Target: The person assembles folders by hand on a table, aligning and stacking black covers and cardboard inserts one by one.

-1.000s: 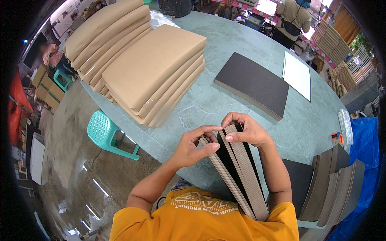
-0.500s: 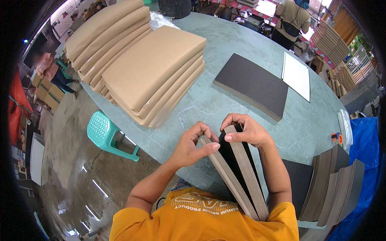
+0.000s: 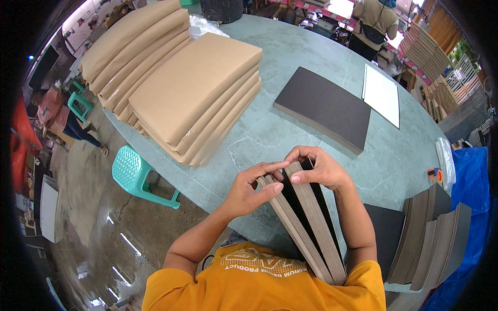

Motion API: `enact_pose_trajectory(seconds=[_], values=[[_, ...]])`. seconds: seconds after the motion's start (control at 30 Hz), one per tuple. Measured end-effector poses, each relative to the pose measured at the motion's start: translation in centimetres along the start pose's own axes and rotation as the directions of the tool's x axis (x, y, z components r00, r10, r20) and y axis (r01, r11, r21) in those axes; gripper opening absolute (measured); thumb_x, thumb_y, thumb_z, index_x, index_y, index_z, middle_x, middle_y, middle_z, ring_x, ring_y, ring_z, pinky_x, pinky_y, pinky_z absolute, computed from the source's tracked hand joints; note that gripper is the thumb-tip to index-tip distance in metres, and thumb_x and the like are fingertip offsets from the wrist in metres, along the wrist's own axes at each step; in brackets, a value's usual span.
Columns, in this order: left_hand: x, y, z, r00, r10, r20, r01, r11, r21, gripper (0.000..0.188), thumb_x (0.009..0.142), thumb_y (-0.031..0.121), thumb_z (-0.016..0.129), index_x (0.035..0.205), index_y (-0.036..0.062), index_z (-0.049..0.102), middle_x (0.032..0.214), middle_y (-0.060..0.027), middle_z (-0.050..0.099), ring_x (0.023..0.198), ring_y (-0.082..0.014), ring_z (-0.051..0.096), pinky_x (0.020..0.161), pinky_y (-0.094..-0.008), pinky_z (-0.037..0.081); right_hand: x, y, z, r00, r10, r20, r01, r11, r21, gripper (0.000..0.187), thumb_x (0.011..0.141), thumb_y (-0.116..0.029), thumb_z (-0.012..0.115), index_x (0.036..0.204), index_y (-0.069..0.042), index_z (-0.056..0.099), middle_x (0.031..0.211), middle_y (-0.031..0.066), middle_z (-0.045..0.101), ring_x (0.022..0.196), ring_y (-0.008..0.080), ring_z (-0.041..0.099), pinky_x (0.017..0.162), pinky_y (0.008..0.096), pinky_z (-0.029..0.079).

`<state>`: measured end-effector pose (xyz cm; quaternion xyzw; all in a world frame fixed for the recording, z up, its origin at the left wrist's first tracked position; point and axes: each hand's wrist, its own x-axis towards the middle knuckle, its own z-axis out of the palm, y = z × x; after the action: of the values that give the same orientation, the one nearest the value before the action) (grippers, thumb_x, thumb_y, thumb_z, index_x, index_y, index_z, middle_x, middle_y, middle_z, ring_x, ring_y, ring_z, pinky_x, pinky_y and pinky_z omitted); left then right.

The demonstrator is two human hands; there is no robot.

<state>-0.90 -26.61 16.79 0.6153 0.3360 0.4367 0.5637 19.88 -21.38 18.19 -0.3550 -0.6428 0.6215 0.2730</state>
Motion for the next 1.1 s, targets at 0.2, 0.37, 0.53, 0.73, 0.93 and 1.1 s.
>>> enact_pose_trajectory(seconds=[0.2, 0.37, 0.53, 0.73, 0.93, 1.1], values=[[-0.1, -0.4, -0.2, 1.000, 0.015, 0.026, -0.014, 1.000, -0.020, 0.041, 0.079, 0.013, 0.061, 0.119, 0.0058, 0.054, 0.091, -0.0051, 0.057, 0.083, -0.0093, 0.053, 0.072, -0.0229, 0.043, 0.0, -0.4, 0.1, 1.000, 0.020, -0.011, -0.020, 1.000, 0.020, 0.038, 0.061, -0.026, 0.079, 0.087, -0.006, 0.062, 0.080, 0.0021, 0.061, 0.075, 0.0120, 0.055, 0.073, 0.0262, 0.041], [0.0, -0.4, -0.3, 0.999, 0.014, 0.029, -0.013, 0.999, -0.041, 0.041, 0.079, 0.014, 0.062, 0.119, 0.0059, 0.053, 0.091, -0.0048, 0.057, 0.083, -0.0097, 0.053, 0.072, -0.0229, 0.044, -0.1, 0.0, 0.1, 0.999, -0.034, 0.005, 0.034, 0.998, 0.061, 0.037, 0.066, -0.029, 0.077, 0.091, -0.005, 0.061, 0.073, -0.0017, 0.057, 0.069, 0.0080, 0.048, 0.065, 0.0233, 0.038], [-0.2, -0.1, -0.3, 1.000, -0.002, 0.023, 0.003, 0.999, -0.036, 0.042, 0.079, 0.015, 0.062, 0.119, 0.0059, 0.053, 0.091, -0.0045, 0.057, 0.085, -0.0102, 0.052, 0.075, -0.0247, 0.043, -0.1, -0.3, 0.1, 1.000, -0.029, 0.000, 0.029, 0.999, 0.038, 0.037, 0.067, -0.030, 0.076, 0.090, -0.006, 0.061, 0.072, -0.0024, 0.056, 0.068, 0.0072, 0.046, 0.064, 0.0226, 0.036], [-0.1, 0.0, 0.1, 1.000, 0.020, -0.013, -0.020, 0.999, -0.037, 0.048, 0.078, 0.018, 0.062, 0.121, 0.0019, 0.050, 0.092, -0.0067, 0.057, 0.084, -0.0132, 0.055, 0.078, -0.0274, 0.043, -0.1, -0.2, 0.1, 0.999, -0.046, 0.004, 0.045, 0.998, 0.034, 0.036, 0.066, -0.029, 0.077, 0.089, -0.006, 0.062, 0.072, -0.0032, 0.054, 0.066, 0.0068, 0.044, 0.062, 0.0221, 0.035], [0.2, -0.8, -0.5, 0.984, 0.180, -0.019, -0.174, 0.971, 0.161, 0.036, 0.078, 0.015, 0.062, 0.111, 0.0042, 0.054, 0.091, -0.0054, 0.056, 0.088, -0.0129, 0.053, 0.082, -0.0284, 0.041, -0.1, -0.2, 0.2, 0.999, -0.048, -0.010, 0.049, 0.998, 0.033, 0.037, 0.066, -0.029, 0.077, 0.089, -0.006, 0.061, 0.072, -0.0032, 0.053, 0.066, 0.0066, 0.043, 0.061, 0.0222, 0.034], [0.2, -0.4, -0.1, 0.999, 0.054, -0.001, -0.054, 0.996, -0.064, 0.029, 0.077, 0.015, 0.063, 0.102, 0.0044, 0.055, 0.090, -0.0044, 0.056, 0.088, -0.0121, 0.052, 0.083, -0.0281, 0.039, 0.0, -0.2, 0.0, 1.000, 0.002, -0.013, -0.002, 1.000, -0.004, 0.038, 0.063, -0.027, 0.078, 0.088, -0.005, 0.060, 0.079, 0.0023, 0.060, 0.071, 0.0103, 0.053, 0.069, 0.0240, 0.041]])
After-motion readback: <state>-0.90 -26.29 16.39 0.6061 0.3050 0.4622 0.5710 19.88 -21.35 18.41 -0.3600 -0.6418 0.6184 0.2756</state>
